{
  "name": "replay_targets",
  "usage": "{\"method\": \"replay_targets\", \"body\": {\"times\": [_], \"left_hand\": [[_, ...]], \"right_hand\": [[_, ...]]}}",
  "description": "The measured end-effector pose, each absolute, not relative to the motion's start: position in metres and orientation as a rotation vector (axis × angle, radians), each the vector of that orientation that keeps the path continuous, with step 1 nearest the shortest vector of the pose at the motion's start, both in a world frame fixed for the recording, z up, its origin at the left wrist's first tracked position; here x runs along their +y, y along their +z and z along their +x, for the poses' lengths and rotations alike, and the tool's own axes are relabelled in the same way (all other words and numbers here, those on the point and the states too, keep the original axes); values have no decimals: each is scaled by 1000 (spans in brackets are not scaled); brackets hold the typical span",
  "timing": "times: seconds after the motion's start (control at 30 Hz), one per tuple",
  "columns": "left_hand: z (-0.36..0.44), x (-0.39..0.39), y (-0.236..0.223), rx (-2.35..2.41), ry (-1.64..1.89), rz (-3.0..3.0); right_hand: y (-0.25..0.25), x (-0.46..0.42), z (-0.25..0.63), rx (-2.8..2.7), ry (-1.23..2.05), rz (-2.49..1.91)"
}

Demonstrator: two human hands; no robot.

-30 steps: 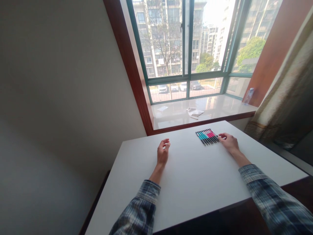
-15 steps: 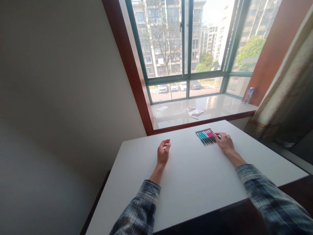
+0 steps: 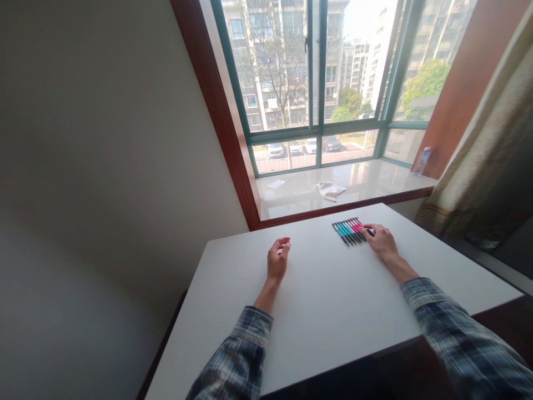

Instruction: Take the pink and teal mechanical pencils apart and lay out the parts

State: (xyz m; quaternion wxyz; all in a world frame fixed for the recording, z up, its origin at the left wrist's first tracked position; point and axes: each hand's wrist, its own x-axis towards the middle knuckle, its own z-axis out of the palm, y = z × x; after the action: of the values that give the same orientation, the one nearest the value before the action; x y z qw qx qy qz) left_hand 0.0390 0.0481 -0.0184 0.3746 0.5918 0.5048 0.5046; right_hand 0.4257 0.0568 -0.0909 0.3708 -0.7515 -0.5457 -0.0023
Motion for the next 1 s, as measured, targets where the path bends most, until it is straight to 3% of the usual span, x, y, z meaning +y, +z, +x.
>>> {"method": "replay_targets", "body": {"times": [0.53, 1.0], "left_hand": [[41, 49, -19, 1269, 1295, 1542], [42, 49, -21, 1272, 1285, 1564]], "right_hand": [[-78, 52, 412, -1515, -118, -1724], [-61, 45, 395, -1552, -171, -1941]]}}
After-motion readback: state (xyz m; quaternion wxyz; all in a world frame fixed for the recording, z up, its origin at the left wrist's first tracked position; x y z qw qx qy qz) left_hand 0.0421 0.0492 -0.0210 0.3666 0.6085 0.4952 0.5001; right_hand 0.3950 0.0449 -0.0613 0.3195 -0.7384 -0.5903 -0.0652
